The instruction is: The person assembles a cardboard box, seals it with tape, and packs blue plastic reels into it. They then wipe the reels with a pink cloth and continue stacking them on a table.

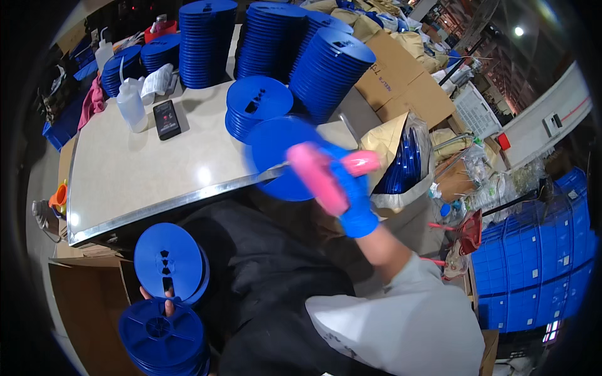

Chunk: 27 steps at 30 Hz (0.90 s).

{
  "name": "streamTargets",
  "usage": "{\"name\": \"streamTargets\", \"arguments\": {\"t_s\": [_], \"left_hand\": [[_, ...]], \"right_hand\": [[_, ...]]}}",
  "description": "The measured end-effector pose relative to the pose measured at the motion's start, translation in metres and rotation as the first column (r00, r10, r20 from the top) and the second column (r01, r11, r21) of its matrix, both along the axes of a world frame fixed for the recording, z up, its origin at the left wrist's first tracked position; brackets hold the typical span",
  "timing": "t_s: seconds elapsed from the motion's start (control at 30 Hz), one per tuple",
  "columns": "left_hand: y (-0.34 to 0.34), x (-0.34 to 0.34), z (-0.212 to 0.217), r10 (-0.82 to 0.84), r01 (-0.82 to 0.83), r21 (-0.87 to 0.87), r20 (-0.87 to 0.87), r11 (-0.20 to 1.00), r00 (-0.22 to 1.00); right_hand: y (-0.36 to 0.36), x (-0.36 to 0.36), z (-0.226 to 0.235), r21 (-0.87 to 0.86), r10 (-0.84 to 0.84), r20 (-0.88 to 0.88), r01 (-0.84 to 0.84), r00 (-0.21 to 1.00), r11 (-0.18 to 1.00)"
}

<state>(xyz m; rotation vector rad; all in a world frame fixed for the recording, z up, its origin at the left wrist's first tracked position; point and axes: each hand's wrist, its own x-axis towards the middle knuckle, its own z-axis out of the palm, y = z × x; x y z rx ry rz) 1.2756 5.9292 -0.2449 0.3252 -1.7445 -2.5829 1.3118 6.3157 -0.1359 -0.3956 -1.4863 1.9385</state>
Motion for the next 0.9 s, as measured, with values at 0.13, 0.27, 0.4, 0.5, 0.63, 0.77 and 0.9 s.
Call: {"name": "streamTargets", "arguments": {"t_s": [0.13, 0.27, 0.4, 0.5, 0.63, 0.77, 0.9], "left_hand": [[0.001, 0.003, 0.005, 0.019, -0.019, -0.057, 0.009, 0.998, 1.000], [-0.001, 0.008, 0.013, 0.070, -0.069, -0.112, 0.003, 0.991, 0.998], [0.001, 0.017, 0.023, 0.087, -0.085, -0.098, 0.017, 0.992, 0.996], [-0.015, 0.034, 0.049, 0.211, -0.209, -0.142, -0.002, 0.968, 0.978], [-0.009, 0.041, 0.088, 0.324, -0.319, -0.070, 0.085, 0.945, 0.942], [-0.018, 0.043, 0.089, 0.272, -0.278, 0.000, 0.204, 0.961, 0.940], [-0.033, 0.047, 0.068, 0.186, -0.204, 0.051, 0.243, 0.978, 0.952]], "right_hand": [[0.146, 0.097, 0.044, 0.678, -0.685, -0.074, 0.541, 0.724, 0.498], [0.220, 0.116, 0.010, 0.959, -0.960, 0.097, 0.233, 0.264, 0.161], [0.300, 0.099, -0.067, 0.749, -0.789, 0.338, 0.361, 0.513, 0.555], [0.281, 0.048, -0.083, 0.841, -0.887, 0.054, 0.458, 0.459, 0.289], [0.132, 0.005, -0.019, 0.403, -0.299, 0.028, 0.263, 0.954, 0.876], [-0.016, -0.050, -0.046, 0.165, 0.465, 0.041, -0.465, 0.884, 0.870], [-0.157, -0.106, -0.065, 0.490, 0.569, 0.294, -0.632, 0.768, 0.600]]}}
